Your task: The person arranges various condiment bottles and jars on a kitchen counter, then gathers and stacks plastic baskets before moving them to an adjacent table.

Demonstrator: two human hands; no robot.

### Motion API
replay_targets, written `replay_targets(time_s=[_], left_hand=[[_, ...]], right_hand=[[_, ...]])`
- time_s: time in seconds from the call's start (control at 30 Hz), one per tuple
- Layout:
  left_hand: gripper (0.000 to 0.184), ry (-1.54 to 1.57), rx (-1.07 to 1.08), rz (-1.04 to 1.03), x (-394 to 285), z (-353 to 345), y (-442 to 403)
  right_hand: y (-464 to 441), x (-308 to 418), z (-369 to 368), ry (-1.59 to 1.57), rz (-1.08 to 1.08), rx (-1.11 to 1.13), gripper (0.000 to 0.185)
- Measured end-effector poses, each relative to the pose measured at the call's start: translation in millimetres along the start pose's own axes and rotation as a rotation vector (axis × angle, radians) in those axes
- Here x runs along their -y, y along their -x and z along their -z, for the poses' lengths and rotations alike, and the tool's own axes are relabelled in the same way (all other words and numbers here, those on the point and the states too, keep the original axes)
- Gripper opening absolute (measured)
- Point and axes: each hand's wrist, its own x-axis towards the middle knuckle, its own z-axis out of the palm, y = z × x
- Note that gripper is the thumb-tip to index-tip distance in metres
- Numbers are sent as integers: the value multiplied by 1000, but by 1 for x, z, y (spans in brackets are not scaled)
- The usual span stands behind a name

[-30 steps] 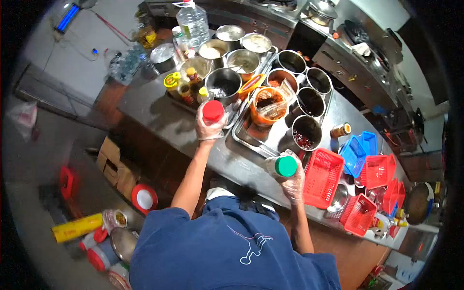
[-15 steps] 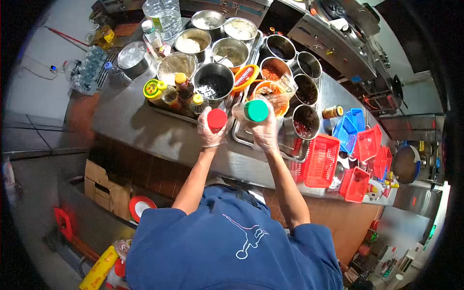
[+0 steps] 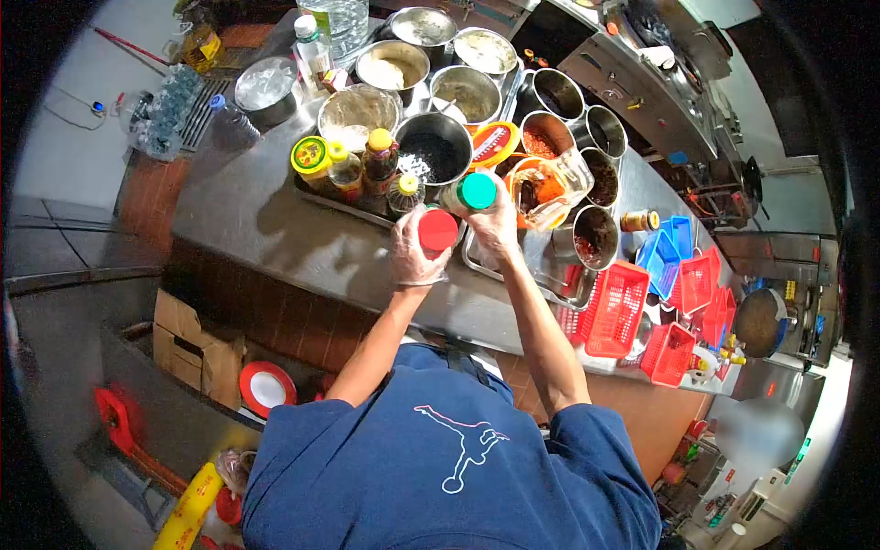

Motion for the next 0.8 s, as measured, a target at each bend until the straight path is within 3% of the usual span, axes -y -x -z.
replay_targets(time_s=[0.17, 0.23, 0.47, 0.5, 0.6, 0.63, 0.77, 0.8], left_hand=[[85, -27, 5, 5, 1, -4, -4], [83, -32, 11, 35, 0, -5, -5], [79, -13, -67, -4, -7, -7, -4], [78, -40, -72, -11, -7, -8, -3], [77, -10, -74, 12, -1, -9, 3], [75, 1, -54, 38, -3, -6, 5], [76, -128, 12, 26, -3, 4, 11], [76, -113, -68, -8, 1, 0, 20]], right_hand=[[-7, -3, 8, 13, 86, 105, 65], [-11, -2, 12, 328, 23, 196, 64], [-18, 18, 8, 462, -85, 229, 63], [-24, -7, 10, 508, 24, 242, 58], [-24, 4, 9, 442, 25, 287, 57], [-25, -5, 9, 458, 5, 289, 74], [0, 3, 16, 349, -43, 164, 90], [7, -38, 21, 258, 40, 121, 94]])
